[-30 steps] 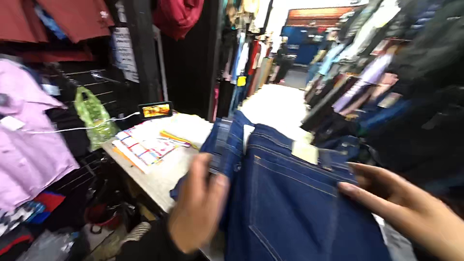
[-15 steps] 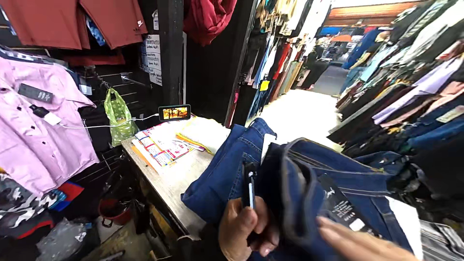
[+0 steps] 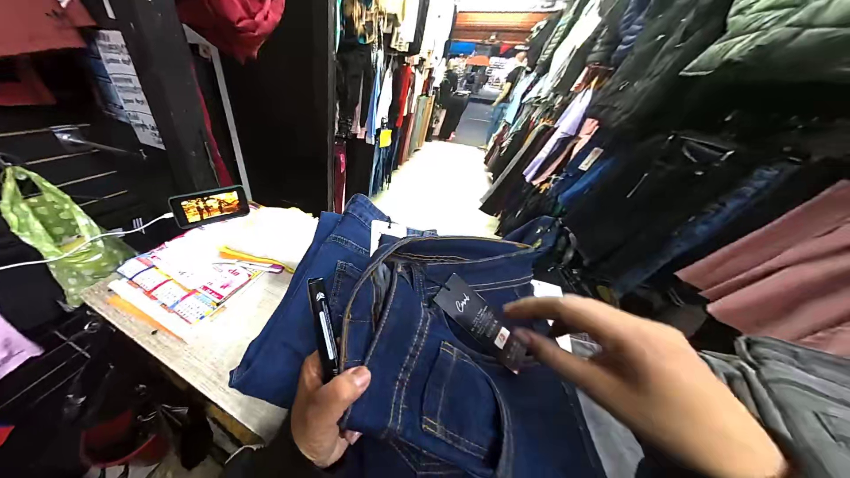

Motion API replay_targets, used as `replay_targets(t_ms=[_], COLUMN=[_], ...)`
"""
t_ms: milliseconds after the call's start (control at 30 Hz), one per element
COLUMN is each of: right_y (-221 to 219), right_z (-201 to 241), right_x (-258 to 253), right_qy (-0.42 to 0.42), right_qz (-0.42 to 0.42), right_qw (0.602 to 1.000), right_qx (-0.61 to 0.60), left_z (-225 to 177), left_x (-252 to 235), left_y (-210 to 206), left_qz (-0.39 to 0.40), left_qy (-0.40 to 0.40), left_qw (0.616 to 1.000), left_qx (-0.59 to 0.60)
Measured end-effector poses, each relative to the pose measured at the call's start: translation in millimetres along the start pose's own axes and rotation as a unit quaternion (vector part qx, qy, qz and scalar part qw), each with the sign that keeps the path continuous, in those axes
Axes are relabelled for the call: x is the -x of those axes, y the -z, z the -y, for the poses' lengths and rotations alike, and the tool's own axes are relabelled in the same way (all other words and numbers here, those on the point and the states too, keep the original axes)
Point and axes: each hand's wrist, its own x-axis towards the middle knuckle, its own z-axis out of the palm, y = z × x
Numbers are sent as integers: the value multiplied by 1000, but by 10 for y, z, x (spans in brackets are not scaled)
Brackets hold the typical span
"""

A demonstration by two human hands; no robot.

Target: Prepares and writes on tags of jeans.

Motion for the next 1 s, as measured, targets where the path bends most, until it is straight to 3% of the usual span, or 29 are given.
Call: replay_targets(t_ms=[133,233,333,433,500,533,633,800,900,1000], right_y=[-61,-156,-133,82,186,208,215,246,238,141], right_z=[-187,-61,-87,-151,-140,-145,-193,-198,-262,-347], right_x=[-88,-158,-174,-179,-211,-222,-222,-212,-231,-233], right_qy=[-118,-114,-90,-133,-177,-179,-156,-148,-141,-108], right_qz=[57,82,46,-14,-87,-117,-154,-88,-78,-50], right_qw=[991,989,995,976,918,902,904,913,927,968], right_qx=[20,37,8,-174,-344,-374,-368,-370,-337,-223], left_z=[21,35,2,-77,-93,-104,-147,-185,-69,5], left_x=[4,7,7,-57,-166,-220,-381,-722,-903,-1054], left_y=[12,16,23,39,-4,-57,-249,-704,-819,-878], left_qz=[-5,-13,9,142,241,267,282,316,310,309], left_qy=[-9,-10,-2,-22,-74,-110,-230,-414,-417,-384], left_qw=[1000,1000,1000,989,965,949,874,672,587,578], left_qx=[-1,-3,-2,-30,-74,-128,-321,-526,-621,-650])
